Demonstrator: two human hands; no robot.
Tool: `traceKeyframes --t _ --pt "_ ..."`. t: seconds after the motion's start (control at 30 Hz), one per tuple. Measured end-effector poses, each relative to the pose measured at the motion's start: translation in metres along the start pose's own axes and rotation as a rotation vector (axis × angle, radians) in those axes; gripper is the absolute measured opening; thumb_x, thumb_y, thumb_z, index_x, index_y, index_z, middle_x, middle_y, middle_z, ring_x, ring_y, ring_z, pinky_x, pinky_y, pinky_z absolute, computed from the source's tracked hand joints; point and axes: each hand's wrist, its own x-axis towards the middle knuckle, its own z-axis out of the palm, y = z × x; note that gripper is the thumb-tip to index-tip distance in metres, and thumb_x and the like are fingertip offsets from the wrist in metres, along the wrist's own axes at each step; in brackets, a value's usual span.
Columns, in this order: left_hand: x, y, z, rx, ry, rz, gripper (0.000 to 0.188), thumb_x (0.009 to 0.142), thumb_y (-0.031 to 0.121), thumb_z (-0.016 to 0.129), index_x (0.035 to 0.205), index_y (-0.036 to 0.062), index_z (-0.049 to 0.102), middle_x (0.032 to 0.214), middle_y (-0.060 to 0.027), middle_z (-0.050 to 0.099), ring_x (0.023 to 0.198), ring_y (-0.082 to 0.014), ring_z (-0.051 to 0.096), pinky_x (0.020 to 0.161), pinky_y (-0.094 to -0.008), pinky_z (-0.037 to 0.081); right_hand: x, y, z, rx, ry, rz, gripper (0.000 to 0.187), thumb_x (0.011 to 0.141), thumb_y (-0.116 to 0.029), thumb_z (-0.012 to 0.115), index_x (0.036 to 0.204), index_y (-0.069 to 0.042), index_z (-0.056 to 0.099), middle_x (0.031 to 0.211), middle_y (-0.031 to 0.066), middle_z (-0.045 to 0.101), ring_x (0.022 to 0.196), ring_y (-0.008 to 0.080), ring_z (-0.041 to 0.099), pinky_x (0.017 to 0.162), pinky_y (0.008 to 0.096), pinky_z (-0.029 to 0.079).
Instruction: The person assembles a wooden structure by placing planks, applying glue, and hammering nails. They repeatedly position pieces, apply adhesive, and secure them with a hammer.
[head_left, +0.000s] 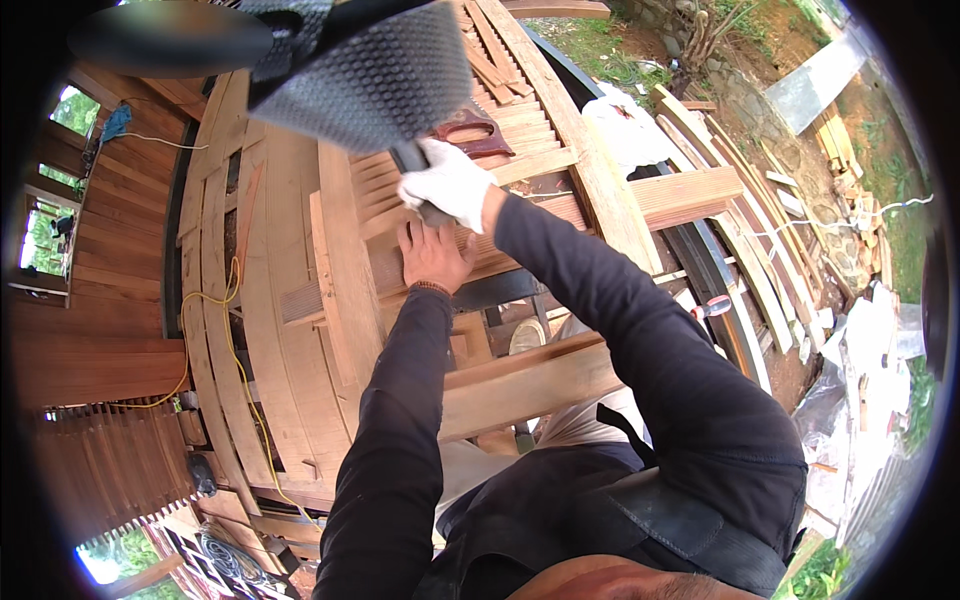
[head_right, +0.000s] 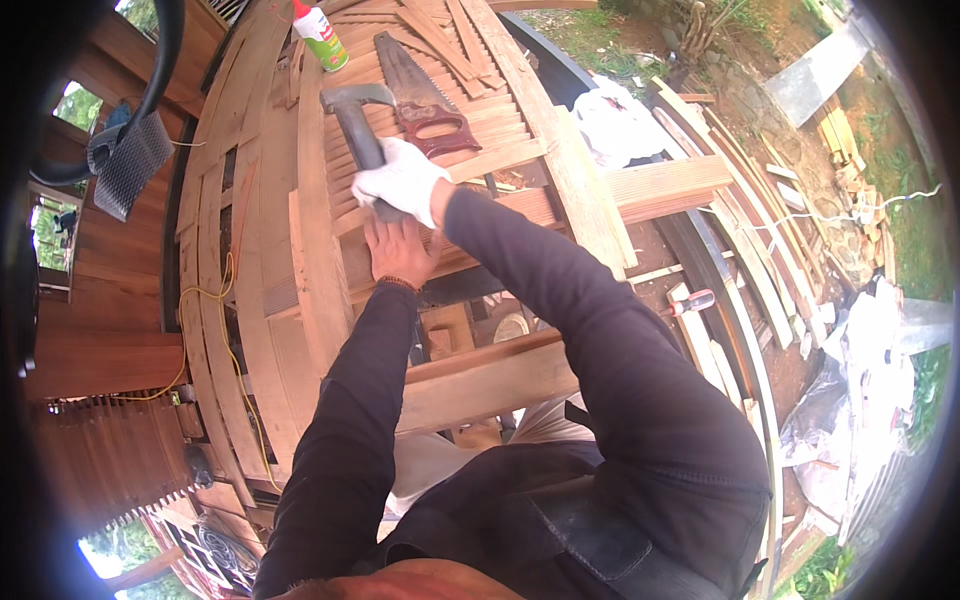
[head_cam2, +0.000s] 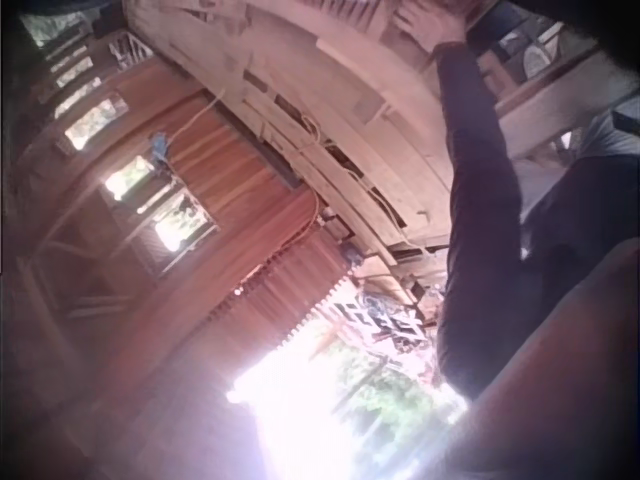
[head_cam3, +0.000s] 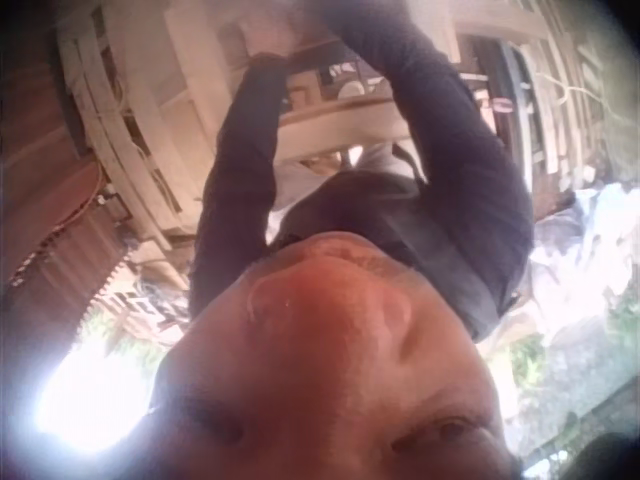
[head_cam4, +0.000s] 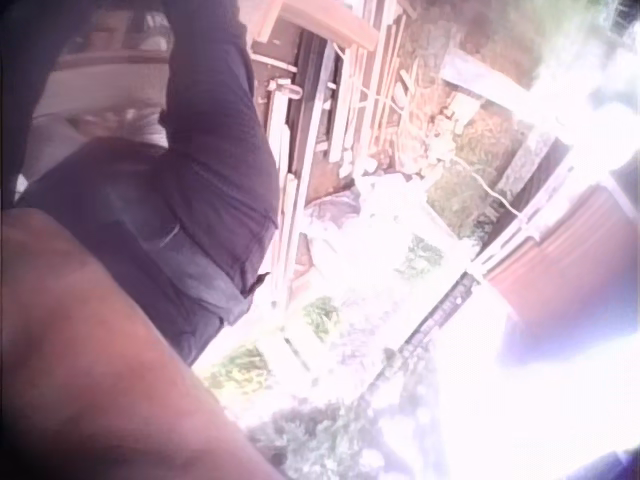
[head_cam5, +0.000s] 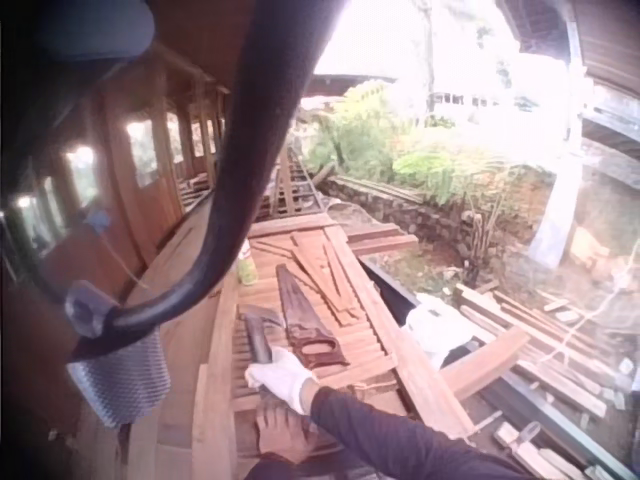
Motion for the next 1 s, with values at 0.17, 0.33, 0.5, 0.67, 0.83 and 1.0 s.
traceKeyframes --t 0.17,0.33,0.5,0.67,0.83,1.0 --pt "0.014 0.006 -0.006 -0.093 0.008 0.001 0.087 0.094 0.054 0.059 0.165 0.0128 0.030 0.174 -0.0151 0.020 0.162 -0.0325 0.014 0.129 -0.0625 0.007 -0.180 -0.064 -0.032 -0.029 0.103 0.003 0.087 0.080 0.002 0.073 0.157 0.002 0.032 0.103 0.0161 0.062 0.070 0.0150 0.065 0.062 0.0321 0.056" --pt "0.013 0.002 -0.007 -0.092 0.030 -0.024 0.085 0.094 0.049 0.063 0.164 0.0134 0.032 0.170 -0.0167 0.027 0.160 -0.0346 0.018 0.128 -0.0637 0.010 -0.273 -0.042 -0.079 -0.463 0.552 0.121 0.089 0.077 0.005 0.069 0.158 0.004 0.034 0.104 0.0145 0.066 0.080 0.0155 0.066 0.067 0.0306 0.057" --pt "0.012 0.000 -0.007 -0.102 0.047 -0.023 0.083 0.093 0.047 0.065 0.162 0.0136 0.034 0.165 -0.0173 0.033 0.158 -0.0355 0.022 0.128 -0.0642 0.012 -0.286 -0.037 -0.106 -0.299 0.609 0.191 0.083 0.078 0.007 0.065 0.156 0.004 0.037 0.090 0.0102 0.066 0.068 0.0150 0.064 0.058 0.0289 0.054" --pt "0.009 -0.001 -0.003 -0.112 0.070 -0.011 0.082 0.093 0.045 0.066 0.162 0.0144 0.035 0.164 -0.0172 0.035 0.157 -0.0360 0.024 0.128 -0.0640 0.014 -0.239 -0.043 -0.140 -0.331 0.558 0.194 0.077 0.080 0.008 0.062 0.154 0.001 0.039 0.078 0.0080 0.064 0.063 0.0168 0.064 0.056 0.0301 0.053" --pt "0.009 0.002 -0.005 -0.135 0.079 -0.009 0.080 0.093 0.043 0.066 0.161 0.0146 0.037 0.163 -0.0174 0.036 0.156 -0.0368 0.025 0.128 -0.0636 0.014 -0.208 -0.062 -0.167 -0.194 0.510 0.180 0.073 0.085 0.009 0.060 0.154 -0.002 0.040 0.076 0.0070 0.064 0.061 0.0178 0.064 0.053 0.0318 0.053" --pt "0.009 0.001 -0.004 -0.137 0.087 -0.019 0.077 0.092 0.040 0.066 0.160 0.0145 0.040 0.162 -0.0178 0.037 0.156 -0.0363 0.026 0.127 -0.0641 0.016 -0.248 -0.059 -0.164 -0.201 0.563 0.194 0.084 0.083 0.006 0.063 0.161 -0.005 0.033 0.082 0.0087 0.065 0.061 0.0167 0.063 0.051 0.0329 0.052"
